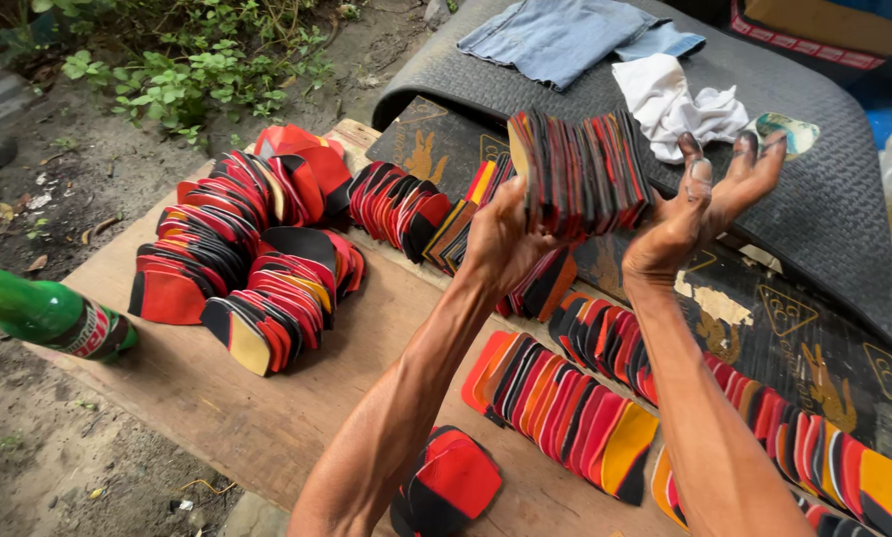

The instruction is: The person rubs the edges of small, colorful shoe parts with a black abrasive tool. They handle the parts one by one, picking them from a pile, rubbing the edges, and placing them back. The person also stacks and organizes the shoe parts on the wooden table.

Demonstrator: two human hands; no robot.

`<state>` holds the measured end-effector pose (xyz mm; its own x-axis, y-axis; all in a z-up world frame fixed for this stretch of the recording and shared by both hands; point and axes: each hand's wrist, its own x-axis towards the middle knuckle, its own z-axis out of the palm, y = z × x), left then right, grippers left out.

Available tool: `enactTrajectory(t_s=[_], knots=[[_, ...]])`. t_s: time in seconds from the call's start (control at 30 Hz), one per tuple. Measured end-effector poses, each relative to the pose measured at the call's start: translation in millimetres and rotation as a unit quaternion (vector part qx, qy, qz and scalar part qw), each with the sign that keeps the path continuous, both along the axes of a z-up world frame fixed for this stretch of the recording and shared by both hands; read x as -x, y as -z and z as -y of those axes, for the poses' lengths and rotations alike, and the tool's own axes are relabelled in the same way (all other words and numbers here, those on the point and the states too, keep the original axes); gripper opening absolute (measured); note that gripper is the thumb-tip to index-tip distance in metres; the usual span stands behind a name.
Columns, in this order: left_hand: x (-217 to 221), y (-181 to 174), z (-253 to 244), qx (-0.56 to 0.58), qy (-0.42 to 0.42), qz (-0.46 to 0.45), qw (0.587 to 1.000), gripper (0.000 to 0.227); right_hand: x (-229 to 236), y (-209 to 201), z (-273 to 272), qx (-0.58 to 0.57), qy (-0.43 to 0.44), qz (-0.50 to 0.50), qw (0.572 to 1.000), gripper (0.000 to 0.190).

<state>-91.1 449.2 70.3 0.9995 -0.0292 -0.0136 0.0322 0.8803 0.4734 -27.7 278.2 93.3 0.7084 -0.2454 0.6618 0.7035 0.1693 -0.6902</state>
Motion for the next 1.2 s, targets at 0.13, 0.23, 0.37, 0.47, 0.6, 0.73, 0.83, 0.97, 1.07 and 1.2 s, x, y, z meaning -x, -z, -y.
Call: enactTrajectory(t_s=[0.13,0.23,0.37,0.47,0.6,0.73,0.83,0.97,1.07,1.2], knots=[[-14,2,-28,0.037,-0.029,-0.018,0.999,0.046,0,-8,-33,-0.002,-0.058,-0.040,0.998,0.076],[-24,4,-59,-0.028,-0.064,-0.061,0.996,0.043,-9,-6,-53,0.015,-0.083,-0.069,0.994,0.080],[-43,10,-96,-0.085,-0.096,-0.063,0.990,0.044,-32,16,-82,-0.004,-0.088,-0.061,0.994,0.077],[-50,7,-121,-0.135,-0.112,-0.064,0.982,0.037,-50,30,-102,-0.013,-0.077,-0.050,0.996,0.074],[-58,-11,-148,-0.192,-0.117,-0.135,0.965,0.033,-56,40,-129,-0.002,-0.063,-0.061,0.996,0.070],[-57,-22,-168,-0.192,-0.040,-0.157,0.968,0.062,-39,41,-149,0.000,-0.072,-0.113,0.991,0.070],[-55,-22,-173,-0.238,-0.056,-0.140,0.959,0.065,-37,39,-162,-0.032,-0.104,-0.165,0.980,0.075],[-76,-14,-188,-0.274,-0.032,-0.181,0.944,0.054,-51,53,-177,-0.008,-0.103,-0.157,0.982,0.076],[-92,1,-199,-0.296,-0.042,-0.180,0.937,0.049,-67,73,-185,-0.002,-0.091,-0.170,0.981,0.077],[-118,16,-215,-0.309,-0.043,-0.217,0.925,0.046,-80,89,-195,-0.018,-0.091,-0.176,0.980,0.078]])
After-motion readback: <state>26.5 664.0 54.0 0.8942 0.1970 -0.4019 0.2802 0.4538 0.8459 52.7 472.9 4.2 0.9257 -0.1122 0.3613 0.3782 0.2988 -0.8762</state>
